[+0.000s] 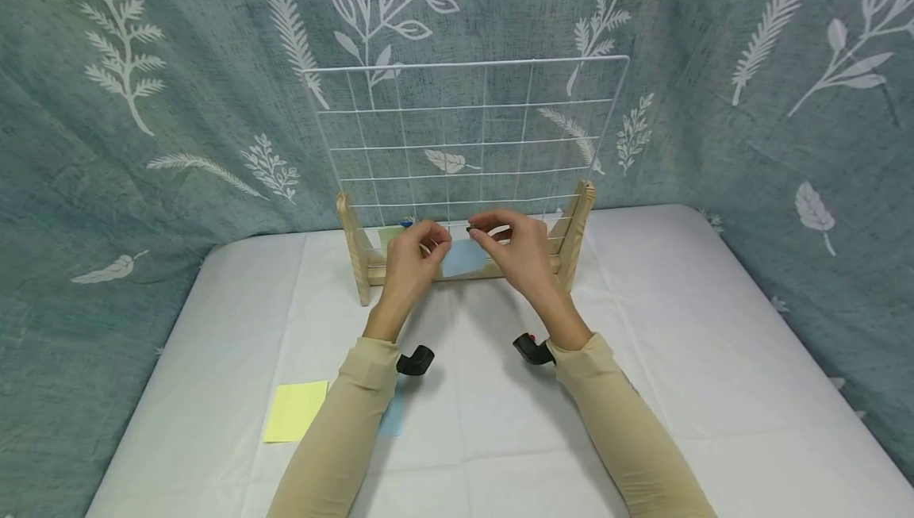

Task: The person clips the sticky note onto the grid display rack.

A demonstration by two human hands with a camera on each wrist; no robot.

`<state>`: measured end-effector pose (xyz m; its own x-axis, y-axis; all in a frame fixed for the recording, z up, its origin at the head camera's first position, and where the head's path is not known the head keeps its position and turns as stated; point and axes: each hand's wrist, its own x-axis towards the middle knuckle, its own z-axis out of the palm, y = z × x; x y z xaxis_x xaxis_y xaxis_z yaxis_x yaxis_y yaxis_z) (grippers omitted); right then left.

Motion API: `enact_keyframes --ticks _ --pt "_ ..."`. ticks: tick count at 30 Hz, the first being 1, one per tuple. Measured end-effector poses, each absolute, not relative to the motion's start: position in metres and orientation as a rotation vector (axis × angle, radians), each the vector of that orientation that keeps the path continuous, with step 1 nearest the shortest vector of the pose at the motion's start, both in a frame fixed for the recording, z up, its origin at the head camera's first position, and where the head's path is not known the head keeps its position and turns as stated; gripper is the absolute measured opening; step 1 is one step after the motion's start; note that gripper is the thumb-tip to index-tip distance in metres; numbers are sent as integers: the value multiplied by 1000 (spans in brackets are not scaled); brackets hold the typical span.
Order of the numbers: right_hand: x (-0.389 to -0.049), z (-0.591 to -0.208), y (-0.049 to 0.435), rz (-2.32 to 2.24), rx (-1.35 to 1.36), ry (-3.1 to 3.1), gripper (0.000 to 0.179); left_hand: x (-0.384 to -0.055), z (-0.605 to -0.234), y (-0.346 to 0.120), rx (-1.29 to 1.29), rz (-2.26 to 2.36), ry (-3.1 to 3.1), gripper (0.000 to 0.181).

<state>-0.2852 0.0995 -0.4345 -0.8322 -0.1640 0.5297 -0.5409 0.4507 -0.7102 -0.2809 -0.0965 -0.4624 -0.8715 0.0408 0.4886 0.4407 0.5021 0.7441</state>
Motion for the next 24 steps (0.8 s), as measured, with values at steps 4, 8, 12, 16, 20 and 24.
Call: enact_keyframes --ticks 4,8,12,16,20,24 --pt "-290 -434 97 1341 591 -2308 15 -282 -461 -94 -410 -1290 -2330 6" --pt "-295 -434 97 1339 591 -2298 16 -282 -460 -92 -404 -1268 -2331 6" --pt "-297 -435 96 1325 594 -2272 16 -283 -459 -89 -379 -1285 -2320 6" --pt "-298 -438 95 1301 605 -2228 16 -284 -463 -87 -368 -1295 -2302 6" --pt "-297 -442 94 1250 614 -2186 16 -284 -466 -85 -381 -1290 -2272 6" --pt "-299 -442 91 1213 603 -2158 15 -285 -465 -84 -393 -1273 -2236 6"
